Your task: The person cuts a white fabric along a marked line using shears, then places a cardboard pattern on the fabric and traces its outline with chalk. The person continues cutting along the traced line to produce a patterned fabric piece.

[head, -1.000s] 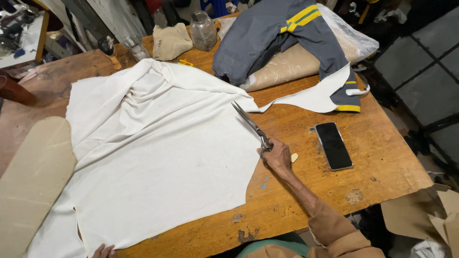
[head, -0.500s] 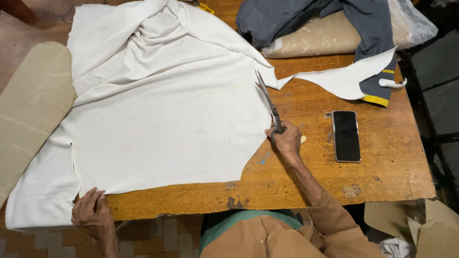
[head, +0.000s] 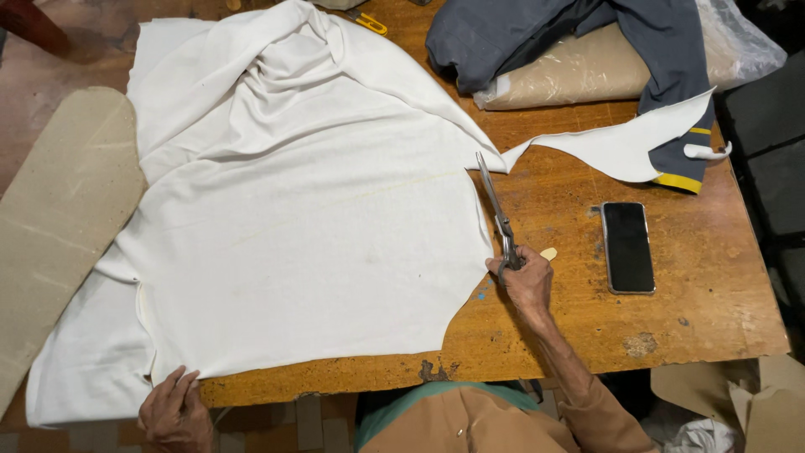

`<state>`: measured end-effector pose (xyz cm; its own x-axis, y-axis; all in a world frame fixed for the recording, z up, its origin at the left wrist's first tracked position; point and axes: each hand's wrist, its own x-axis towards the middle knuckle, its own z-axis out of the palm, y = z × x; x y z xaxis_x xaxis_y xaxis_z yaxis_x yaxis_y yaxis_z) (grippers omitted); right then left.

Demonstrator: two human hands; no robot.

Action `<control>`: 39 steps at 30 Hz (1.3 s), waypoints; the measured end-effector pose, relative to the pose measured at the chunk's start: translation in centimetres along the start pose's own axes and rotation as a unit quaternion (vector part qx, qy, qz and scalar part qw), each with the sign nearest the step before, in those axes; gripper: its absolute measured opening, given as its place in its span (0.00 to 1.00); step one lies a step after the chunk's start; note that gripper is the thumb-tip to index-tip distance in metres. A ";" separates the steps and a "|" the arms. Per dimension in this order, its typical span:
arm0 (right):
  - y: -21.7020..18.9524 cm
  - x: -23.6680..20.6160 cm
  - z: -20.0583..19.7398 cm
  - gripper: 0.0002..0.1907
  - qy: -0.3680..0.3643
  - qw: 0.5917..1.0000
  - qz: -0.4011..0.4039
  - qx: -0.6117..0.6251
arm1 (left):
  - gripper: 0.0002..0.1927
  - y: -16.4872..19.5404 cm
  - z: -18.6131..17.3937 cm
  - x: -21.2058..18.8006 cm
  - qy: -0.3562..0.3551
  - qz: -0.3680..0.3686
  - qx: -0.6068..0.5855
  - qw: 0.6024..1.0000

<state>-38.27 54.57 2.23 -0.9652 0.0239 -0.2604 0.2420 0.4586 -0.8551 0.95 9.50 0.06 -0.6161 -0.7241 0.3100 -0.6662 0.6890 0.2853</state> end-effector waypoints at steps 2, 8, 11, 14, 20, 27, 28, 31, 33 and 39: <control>0.0 -0.1 0.0 0.10 0.001 1.000 -0.005 0.000 | 0.05 -0.7 0.4 0.6 -0.011 0.010 0.017 1.000; -1.6 2.7 -0.6 0.16 0.022 0.993 -0.057 -0.101 | 0.10 -0.6 0.4 4.5 -0.081 0.040 0.027 0.996; -2.5 6.5 -0.6 0.17 0.057 0.969 -0.167 -0.173 | 0.11 3.3 1.7 5.4 -0.033 0.032 0.037 0.998; -4.4 11.0 -0.1 0.15 0.057 0.959 -0.220 -0.169 | 0.16 7.4 3.1 6.9 -0.007 0.059 -0.014 0.998; -7.4 14.0 1.5 0.18 0.025 0.953 -0.231 -0.196 | 0.39 13.7 5.9 7.5 -0.076 0.075 -0.015 0.994; -6.7 15.0 1.1 0.13 0.037 0.946 -0.263 -0.188 | 0.39 15.0 6.1 5.9 -0.119 0.051 -0.004 0.992; -6.6 15.3 1.0 0.14 0.037 0.942 -0.274 -0.191 | 0.40 15.0 6.0 6.0 -0.123 0.047 -0.010 0.991; -7.1 15.4 1.1 0.15 0.020 0.949 -0.250 -0.189 | 0.40 15.4 5.2 6.5 -0.133 0.040 -0.009 0.990; -7.6 15.0 0.8 0.15 0.013 0.954 -0.234 -0.187 | 0.40 16.1 4.6 6.7 -0.133 0.038 -0.007 0.990; -7.9 11.9 -2.6 0.13 -0.021 0.976 -0.202 -0.075 | 0.39 19.9 4.3 4.0 -0.117 0.066 -0.021 0.991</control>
<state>-51.94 53.53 7.02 -0.9732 -0.2213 0.0625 -0.1772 0.5487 -0.8170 -16.58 20.14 3.08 -0.7804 -0.6114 0.1308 -0.5580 0.7754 0.2955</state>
